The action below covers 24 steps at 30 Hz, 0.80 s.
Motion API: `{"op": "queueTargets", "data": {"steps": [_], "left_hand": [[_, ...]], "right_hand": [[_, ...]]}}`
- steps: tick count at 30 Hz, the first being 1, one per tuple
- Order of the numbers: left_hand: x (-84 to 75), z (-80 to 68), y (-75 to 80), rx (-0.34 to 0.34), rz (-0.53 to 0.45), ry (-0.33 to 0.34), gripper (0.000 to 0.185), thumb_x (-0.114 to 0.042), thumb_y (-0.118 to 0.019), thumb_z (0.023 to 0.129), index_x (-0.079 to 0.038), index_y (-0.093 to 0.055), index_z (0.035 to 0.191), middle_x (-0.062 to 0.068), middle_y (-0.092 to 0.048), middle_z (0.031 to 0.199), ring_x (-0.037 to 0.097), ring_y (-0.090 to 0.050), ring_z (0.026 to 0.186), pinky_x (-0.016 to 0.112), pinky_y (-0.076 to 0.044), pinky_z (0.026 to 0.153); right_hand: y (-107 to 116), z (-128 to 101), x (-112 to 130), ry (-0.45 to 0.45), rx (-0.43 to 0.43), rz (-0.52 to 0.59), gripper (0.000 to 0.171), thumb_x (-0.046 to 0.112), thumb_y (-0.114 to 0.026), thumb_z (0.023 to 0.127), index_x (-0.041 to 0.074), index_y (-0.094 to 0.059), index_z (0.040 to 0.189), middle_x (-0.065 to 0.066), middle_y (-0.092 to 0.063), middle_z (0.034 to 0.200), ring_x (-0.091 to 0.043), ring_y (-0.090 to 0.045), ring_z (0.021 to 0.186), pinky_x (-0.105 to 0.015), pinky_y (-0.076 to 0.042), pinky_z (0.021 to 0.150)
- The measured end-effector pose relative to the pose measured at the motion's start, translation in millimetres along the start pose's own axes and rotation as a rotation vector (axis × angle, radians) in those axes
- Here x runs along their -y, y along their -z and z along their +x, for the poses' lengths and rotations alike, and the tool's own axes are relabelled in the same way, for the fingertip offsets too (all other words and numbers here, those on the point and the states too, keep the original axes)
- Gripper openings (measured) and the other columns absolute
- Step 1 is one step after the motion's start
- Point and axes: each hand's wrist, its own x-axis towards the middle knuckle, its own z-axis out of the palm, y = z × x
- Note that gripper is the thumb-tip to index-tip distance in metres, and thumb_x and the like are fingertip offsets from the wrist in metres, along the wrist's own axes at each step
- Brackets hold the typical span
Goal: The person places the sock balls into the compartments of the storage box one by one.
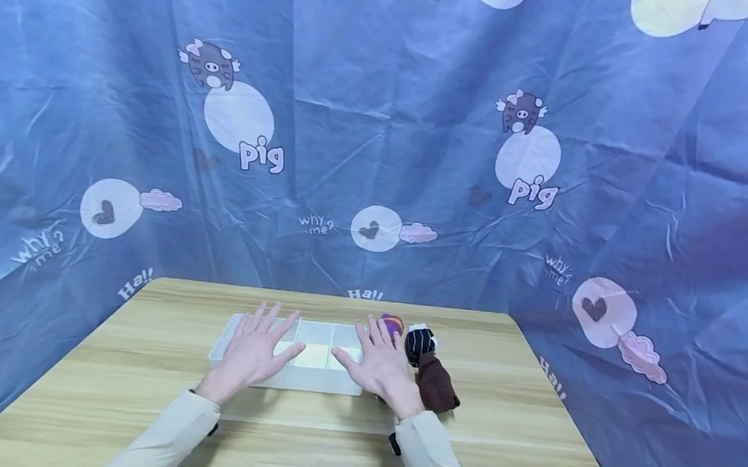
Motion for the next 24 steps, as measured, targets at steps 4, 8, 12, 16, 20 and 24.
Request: {"op": "queueTargets", "data": {"steps": [4, 8, 12, 16, 20, 24], "left_hand": [[0.0, -2.3, -2.2, -0.012, 0.007, 0.013, 0.067, -0.062, -0.048, 0.094, -0.026, -0.04, 0.151, 0.016, -0.027, 0.16, 0.042, -0.013, 0.15, 0.064, -0.009, 0.121], [-0.4, -4.7, -2.3, -0.028, -0.027, 0.022, 0.067, -0.061, -0.05, 0.094, -0.025, -0.04, 0.151, 0.016, -0.028, 0.16, 0.042, -0.014, 0.149, 0.065, -0.011, 0.12], [0.3, -5.8, -1.9, -0.008, -0.087, 0.028, 0.068, -0.059, -0.05, 0.095, -0.024, -0.039, 0.151, 0.016, -0.026, 0.161, 0.042, -0.013, 0.149, 0.065, -0.01, 0.121], [4.0, -5.6, -1.7, -0.017, -0.125, 0.047, 0.064, -0.057, -0.052, 0.095, -0.023, -0.044, 0.148, 0.02, -0.031, 0.158, 0.043, -0.019, 0.147, 0.065, -0.01, 0.12], [9.3, -5.0, -0.9, -0.051, -0.16, 0.06, 0.059, -0.051, -0.056, 0.095, -0.018, -0.051, 0.143, 0.023, -0.042, 0.15, 0.043, -0.03, 0.143, 0.065, -0.016, 0.119], [12.6, -5.1, 2.6, -0.096, -0.206, 0.067, 0.055, -0.044, -0.062, 0.093, -0.012, -0.056, 0.138, 0.021, -0.052, 0.142, 0.041, -0.042, 0.135, 0.064, -0.027, 0.114]], "right_hand": [[0.2, -0.7, -2.7, 0.04, -0.014, 0.034, 0.079, 0.068, -0.037, 0.095, 0.015, -0.034, 0.154, -0.011, -0.023, 0.163, -0.028, -0.016, 0.151, -0.053, -0.013, 0.125], [-1.0, -2.6, -5.4, 0.088, -0.029, 0.118, 0.07, 0.059, -0.041, 0.099, 0.013, -0.039, 0.151, -0.015, -0.026, 0.161, -0.031, -0.022, 0.149, -0.056, -0.017, 0.124], [-2.7, -5.4, -9.4, 0.1, -0.059, 0.201, 0.065, 0.053, -0.048, 0.099, 0.013, -0.043, 0.149, -0.017, -0.032, 0.158, -0.037, -0.031, 0.144, -0.06, -0.028, 0.118], [-4.9, -5.7, -16.4, 0.106, -0.12, 0.338, 0.059, 0.046, -0.055, 0.098, 0.012, -0.047, 0.146, -0.015, -0.043, 0.152, -0.036, -0.045, 0.136, -0.056, -0.041, 0.111], [-6.8, -4.7, -24.8, 0.057, -0.185, 0.554, 0.046, 0.035, -0.063, 0.096, 0.013, -0.058, 0.137, -0.011, -0.059, 0.138, -0.03, -0.064, 0.115, -0.044, -0.055, 0.097], [-6.6, -5.2, -32.9, -0.026, -0.244, 0.714, 0.035, 0.025, -0.069, 0.093, 0.011, -0.068, 0.124, -0.008, -0.069, 0.122, -0.024, -0.067, 0.107, -0.038, -0.058, 0.092]]}}
